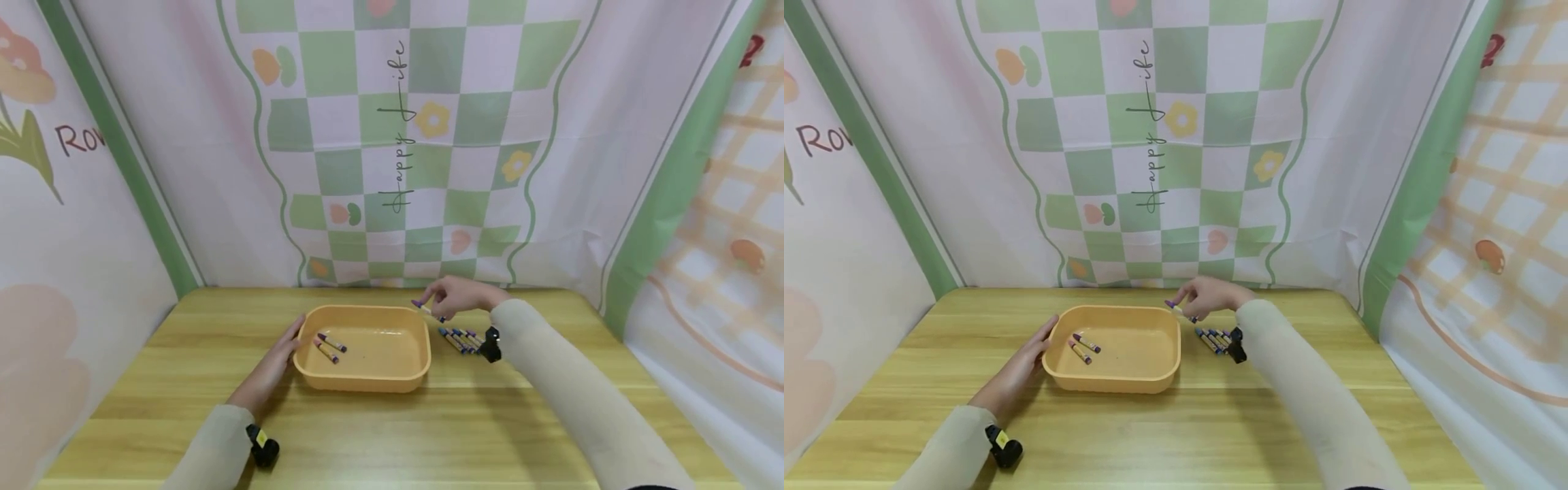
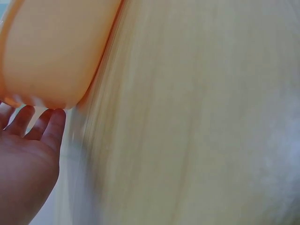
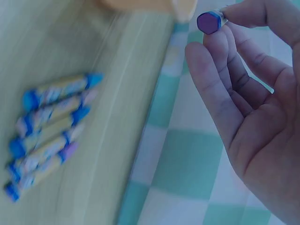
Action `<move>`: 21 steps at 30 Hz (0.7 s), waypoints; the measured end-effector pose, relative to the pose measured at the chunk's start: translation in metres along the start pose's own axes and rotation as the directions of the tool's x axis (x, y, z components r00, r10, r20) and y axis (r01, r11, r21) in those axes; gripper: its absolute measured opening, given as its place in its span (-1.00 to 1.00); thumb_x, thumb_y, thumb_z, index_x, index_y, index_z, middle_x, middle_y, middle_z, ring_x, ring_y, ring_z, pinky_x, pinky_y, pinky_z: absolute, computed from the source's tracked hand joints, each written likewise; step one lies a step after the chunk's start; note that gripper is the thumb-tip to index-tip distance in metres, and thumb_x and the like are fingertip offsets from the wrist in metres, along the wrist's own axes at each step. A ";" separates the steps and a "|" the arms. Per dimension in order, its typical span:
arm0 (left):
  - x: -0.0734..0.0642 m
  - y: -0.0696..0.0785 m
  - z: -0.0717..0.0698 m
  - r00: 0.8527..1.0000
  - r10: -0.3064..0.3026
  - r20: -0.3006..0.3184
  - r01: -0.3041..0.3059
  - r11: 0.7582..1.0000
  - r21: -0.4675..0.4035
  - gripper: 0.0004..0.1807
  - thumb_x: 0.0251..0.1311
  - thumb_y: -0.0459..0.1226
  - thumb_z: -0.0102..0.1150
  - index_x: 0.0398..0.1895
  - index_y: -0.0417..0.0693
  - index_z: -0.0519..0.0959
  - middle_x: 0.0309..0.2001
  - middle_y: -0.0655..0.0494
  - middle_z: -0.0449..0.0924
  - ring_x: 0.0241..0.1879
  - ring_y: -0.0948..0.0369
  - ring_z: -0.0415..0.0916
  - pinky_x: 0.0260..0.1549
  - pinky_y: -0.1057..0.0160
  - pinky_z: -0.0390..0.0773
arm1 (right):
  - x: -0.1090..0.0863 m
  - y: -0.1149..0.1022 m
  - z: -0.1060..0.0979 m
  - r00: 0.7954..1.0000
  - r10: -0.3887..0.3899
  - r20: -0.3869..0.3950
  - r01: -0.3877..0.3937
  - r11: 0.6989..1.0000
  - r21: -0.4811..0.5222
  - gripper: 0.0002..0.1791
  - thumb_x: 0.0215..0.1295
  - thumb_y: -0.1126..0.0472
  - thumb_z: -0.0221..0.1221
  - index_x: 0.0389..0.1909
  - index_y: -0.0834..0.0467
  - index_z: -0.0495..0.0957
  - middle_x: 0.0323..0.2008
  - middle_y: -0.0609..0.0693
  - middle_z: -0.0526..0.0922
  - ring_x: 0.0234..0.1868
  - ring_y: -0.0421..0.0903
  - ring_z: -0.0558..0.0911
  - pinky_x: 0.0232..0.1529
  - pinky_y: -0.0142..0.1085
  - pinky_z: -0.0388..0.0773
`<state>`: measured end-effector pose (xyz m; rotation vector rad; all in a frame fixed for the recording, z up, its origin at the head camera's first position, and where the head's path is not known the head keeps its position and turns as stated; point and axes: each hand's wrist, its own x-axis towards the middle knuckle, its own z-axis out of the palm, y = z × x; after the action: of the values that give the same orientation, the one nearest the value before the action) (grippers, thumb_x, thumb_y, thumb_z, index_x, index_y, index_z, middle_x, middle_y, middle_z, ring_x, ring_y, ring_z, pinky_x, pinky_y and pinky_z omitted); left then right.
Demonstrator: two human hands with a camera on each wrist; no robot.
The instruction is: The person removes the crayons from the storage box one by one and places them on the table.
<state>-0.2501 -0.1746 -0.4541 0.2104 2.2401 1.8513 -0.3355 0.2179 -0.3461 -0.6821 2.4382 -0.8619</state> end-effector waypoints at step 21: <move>-0.002 -0.001 -0.001 1.000 0.024 0.008 -0.024 1.000 0.004 -0.36 0.58 -0.16 -0.39 0.64 0.09 -0.18 0.62 0.08 -0.32 0.56 0.00 -0.26 0.46 -0.09 -0.06 | -0.070 0.113 0.005 0.981 0.147 -0.126 -0.142 0.988 0.053 -0.55 0.07 0.34 0.24 0.06 0.33 0.58 -0.29 0.06 0.65 -0.30 -0.05 0.62 -0.19 -0.15 0.58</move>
<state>-0.2483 -0.1763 -0.4545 0.2453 2.2458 1.8551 -0.3117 0.3332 -0.4075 -0.4388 2.5386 -0.9246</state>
